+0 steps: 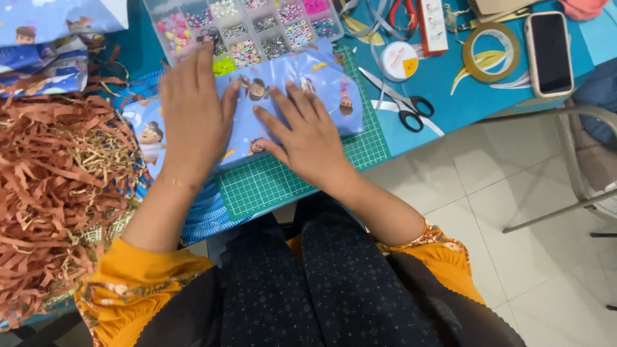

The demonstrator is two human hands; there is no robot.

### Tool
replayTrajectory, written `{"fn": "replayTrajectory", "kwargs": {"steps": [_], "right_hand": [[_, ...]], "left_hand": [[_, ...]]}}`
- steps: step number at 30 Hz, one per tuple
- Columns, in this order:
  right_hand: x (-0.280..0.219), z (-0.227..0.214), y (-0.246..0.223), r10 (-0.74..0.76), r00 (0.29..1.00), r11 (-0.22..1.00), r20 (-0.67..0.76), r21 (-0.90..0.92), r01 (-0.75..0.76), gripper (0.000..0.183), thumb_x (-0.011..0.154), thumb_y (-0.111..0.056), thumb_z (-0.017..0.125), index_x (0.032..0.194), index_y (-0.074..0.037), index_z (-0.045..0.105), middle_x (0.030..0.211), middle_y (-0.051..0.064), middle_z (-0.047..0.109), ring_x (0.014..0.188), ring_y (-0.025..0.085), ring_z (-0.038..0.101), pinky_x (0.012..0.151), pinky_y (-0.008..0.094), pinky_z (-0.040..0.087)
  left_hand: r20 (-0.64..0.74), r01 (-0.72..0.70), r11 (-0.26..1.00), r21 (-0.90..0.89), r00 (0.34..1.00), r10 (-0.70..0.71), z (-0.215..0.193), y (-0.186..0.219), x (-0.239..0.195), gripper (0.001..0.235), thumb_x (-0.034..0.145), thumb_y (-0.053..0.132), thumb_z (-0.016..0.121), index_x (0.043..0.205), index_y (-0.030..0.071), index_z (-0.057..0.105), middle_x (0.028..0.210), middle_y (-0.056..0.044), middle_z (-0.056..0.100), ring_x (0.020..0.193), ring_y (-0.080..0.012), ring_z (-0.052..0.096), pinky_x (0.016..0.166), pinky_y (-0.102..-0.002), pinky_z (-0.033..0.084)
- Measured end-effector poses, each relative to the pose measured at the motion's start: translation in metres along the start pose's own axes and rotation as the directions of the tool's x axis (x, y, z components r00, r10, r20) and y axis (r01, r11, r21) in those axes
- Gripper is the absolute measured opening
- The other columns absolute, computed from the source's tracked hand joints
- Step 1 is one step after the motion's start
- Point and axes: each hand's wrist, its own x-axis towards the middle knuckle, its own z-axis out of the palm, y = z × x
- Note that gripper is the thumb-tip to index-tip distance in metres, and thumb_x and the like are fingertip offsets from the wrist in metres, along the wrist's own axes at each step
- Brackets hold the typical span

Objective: The person places a small cardboard box onto a sheet of blue patterned wrapping paper, folds the paper around the box, and secures it with tape. They then fold the edges of the paper to create a neat package.

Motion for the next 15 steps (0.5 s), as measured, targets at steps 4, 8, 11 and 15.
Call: {"fn": "replayTrajectory", "kwargs": {"steps": [4, 8, 11, 15], "right_hand": [[-0.002, 0.009, 0.001, 0.03, 0.999, 0.999, -0.03, 0.024, -0.029, 0.047, 0.104, -0.05, 0.062, 0.138, -0.018, 0.063, 0.15, 0.017, 0.055, 0.142, 0.041, 0.049, 0.112, 0.056, 0.044], [-0.003, 0.0, 0.023, 0.017, 0.986, 0.959, 0.167, 0.277, -0.063, 0.058, 0.107, -0.042, 0.055, 0.152, -0.008, 0.044, 0.159, 0.018, 0.043, 0.15, 0.039, 0.039, 0.123, 0.053, 0.034], [-0.022, -0.031, 0.064, 0.084, 0.956, 0.828, 0.282, 0.513, -0.224, 0.06, 0.11, -0.036, 0.046, 0.158, -0.004, 0.032, 0.166, 0.02, 0.033, 0.155, 0.036, 0.031, 0.127, 0.05, 0.026], [-0.078, -0.058, 0.156, 0.694, 0.719, 0.714, 0.036, 0.099, -0.694, 0.04, 0.107, -0.008, 0.052, 0.147, -0.001, 0.047, 0.137, 0.026, 0.055, 0.121, 0.039, 0.054, 0.097, 0.05, 0.045]], "left_hand": [[-0.036, -0.055, 0.998, 0.01, 0.998, 0.056, -0.022, 0.046, -0.028, 0.056, 0.111, 0.028, 0.061, 0.152, -0.009, 0.049, 0.158, -0.032, 0.044, 0.15, -0.0481, 0.031, 0.122, -0.067, 0.018], [0.066, -0.042, 0.999, -0.015, 0.997, 0.043, 0.007, 0.063, -0.044, 0.084, 0.104, 0.064, 0.038, 0.157, 0.0, 0.043, 0.163, -0.021, 0.039, 0.153, -0.0398, 0.029, 0.125, -0.058, 0.019], [0.053, -0.032, 0.997, 0.064, 0.998, 0.028, 0.013, 0.064, -0.044, 0.091, 0.104, 0.071, 0.032, 0.157, -0.001, 0.047, 0.164, -0.022, 0.036, 0.153, -0.0416, 0.028, 0.125, -0.059, 0.02], [0.123, -0.04, 0.995, 0.091, 0.992, 0.028, 0.009, 0.064, -0.045, 0.088, 0.106, 0.069, 0.038, 0.161, -0.001, 0.04, 0.167, -0.022, 0.028, 0.155, -0.041, 0.021, 0.126, -0.059, 0.018]]}}
